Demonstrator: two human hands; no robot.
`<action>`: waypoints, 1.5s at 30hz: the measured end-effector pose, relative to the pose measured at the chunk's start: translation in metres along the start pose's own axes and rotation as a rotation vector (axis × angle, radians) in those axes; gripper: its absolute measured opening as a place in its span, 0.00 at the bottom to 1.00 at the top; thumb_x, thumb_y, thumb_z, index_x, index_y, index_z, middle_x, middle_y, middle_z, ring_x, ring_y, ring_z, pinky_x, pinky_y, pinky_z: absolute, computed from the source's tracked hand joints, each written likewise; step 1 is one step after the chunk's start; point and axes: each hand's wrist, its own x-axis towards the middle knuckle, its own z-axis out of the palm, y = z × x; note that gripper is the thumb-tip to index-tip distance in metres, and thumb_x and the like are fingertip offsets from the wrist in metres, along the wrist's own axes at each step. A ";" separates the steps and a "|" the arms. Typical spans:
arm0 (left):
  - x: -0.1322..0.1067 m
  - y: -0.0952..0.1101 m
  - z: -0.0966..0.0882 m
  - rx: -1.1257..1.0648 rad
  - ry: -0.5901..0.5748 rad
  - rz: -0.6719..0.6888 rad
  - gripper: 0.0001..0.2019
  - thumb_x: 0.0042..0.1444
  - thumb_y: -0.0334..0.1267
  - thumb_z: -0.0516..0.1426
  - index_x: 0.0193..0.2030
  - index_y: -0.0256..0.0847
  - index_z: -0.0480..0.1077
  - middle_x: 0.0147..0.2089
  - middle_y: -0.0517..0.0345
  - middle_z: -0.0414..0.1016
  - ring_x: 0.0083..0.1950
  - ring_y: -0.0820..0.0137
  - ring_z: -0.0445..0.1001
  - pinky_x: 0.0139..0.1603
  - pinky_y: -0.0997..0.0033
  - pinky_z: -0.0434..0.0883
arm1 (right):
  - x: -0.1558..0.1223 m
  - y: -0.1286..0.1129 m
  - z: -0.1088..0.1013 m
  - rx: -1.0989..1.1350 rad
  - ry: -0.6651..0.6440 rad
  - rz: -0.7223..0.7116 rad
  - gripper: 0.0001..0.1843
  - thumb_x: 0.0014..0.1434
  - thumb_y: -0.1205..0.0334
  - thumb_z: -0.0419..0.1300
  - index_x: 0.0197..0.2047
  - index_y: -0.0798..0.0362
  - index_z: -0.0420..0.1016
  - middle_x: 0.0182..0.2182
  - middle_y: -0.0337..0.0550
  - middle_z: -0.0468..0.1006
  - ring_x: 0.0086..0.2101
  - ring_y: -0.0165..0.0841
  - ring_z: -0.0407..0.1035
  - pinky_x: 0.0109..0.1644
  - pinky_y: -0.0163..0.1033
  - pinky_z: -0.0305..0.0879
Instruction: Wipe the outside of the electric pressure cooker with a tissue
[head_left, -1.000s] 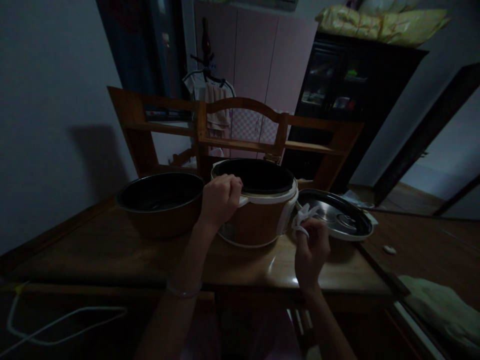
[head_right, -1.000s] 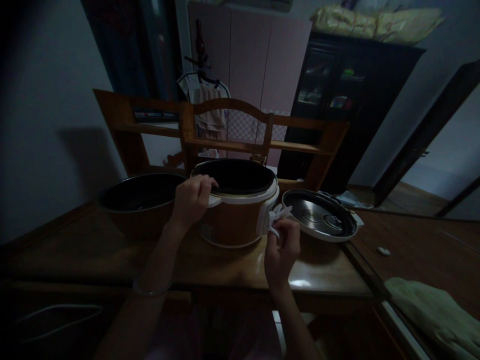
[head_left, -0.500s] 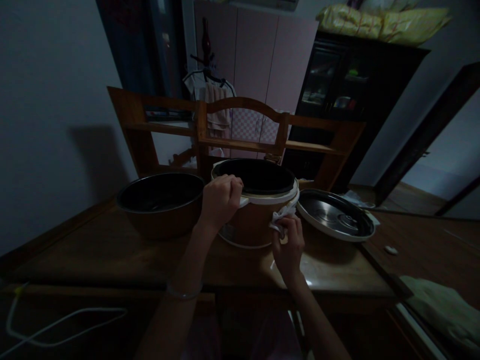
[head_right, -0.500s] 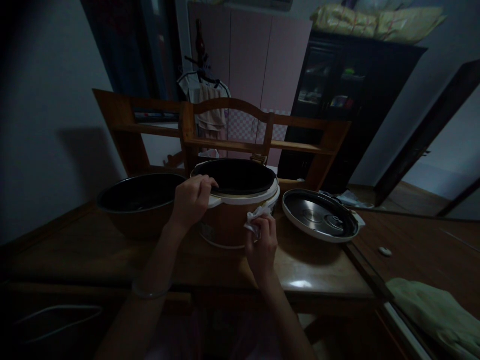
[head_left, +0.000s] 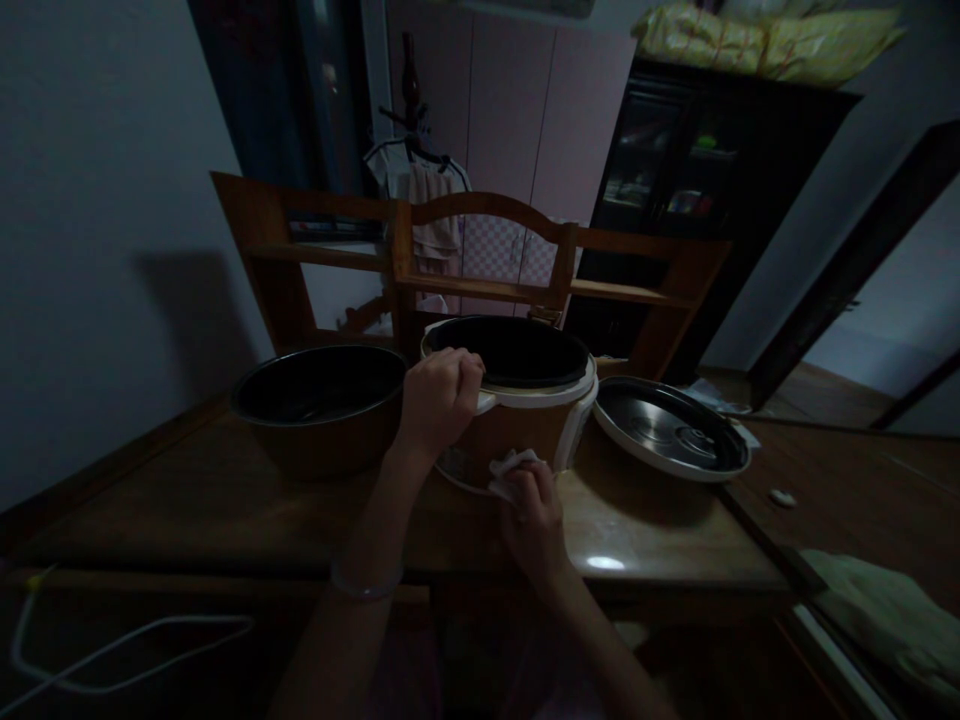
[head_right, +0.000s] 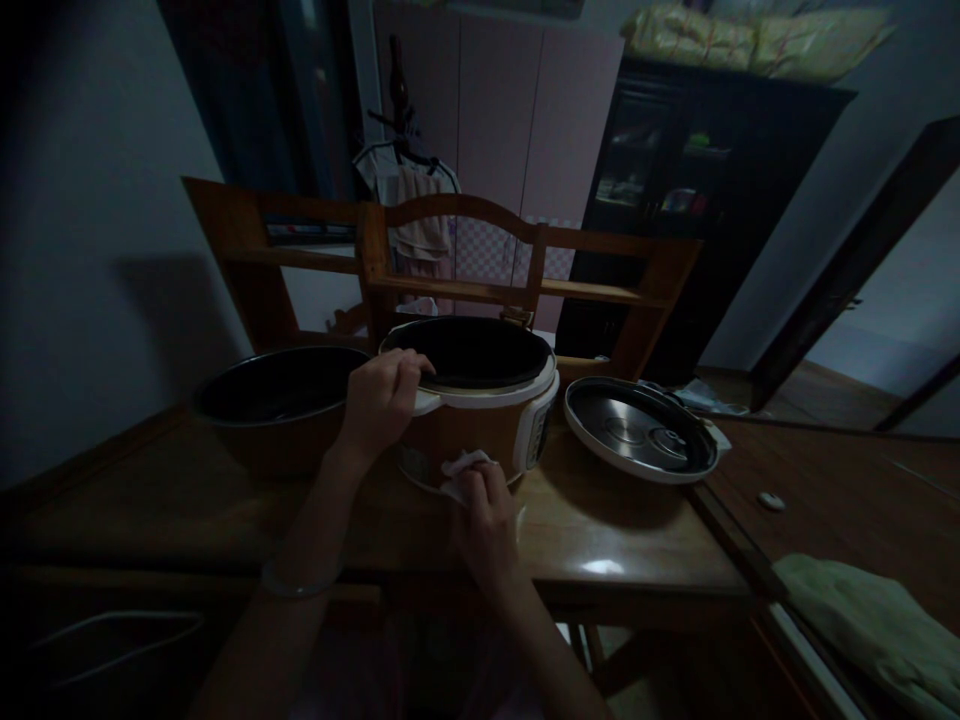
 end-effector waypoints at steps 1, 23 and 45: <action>0.000 0.000 0.000 0.004 -0.003 -0.002 0.22 0.70 0.38 0.40 0.34 0.40 0.73 0.35 0.53 0.77 0.41 0.67 0.75 0.46 0.64 0.67 | -0.002 0.001 0.001 -0.012 -0.033 -0.022 0.17 0.58 0.77 0.54 0.48 0.51 0.70 0.44 0.48 0.70 0.46 0.40 0.66 0.50 0.45 0.68; 0.001 0.000 -0.001 0.033 -0.019 -0.005 0.22 0.70 0.38 0.40 0.34 0.40 0.72 0.34 0.54 0.75 0.39 0.66 0.74 0.43 0.65 0.65 | 0.062 0.012 -0.046 -0.070 0.159 -0.285 0.17 0.64 0.76 0.56 0.53 0.50 0.71 0.46 0.49 0.72 0.49 0.39 0.69 0.56 0.48 0.69; 0.000 -0.001 0.000 0.027 -0.031 -0.003 0.22 0.70 0.38 0.40 0.35 0.41 0.73 0.35 0.54 0.77 0.41 0.65 0.75 0.45 0.65 0.66 | 0.052 0.021 -0.040 -0.071 0.172 -0.274 0.26 0.66 0.74 0.53 0.65 0.49 0.62 0.49 0.51 0.73 0.52 0.40 0.70 0.55 0.49 0.71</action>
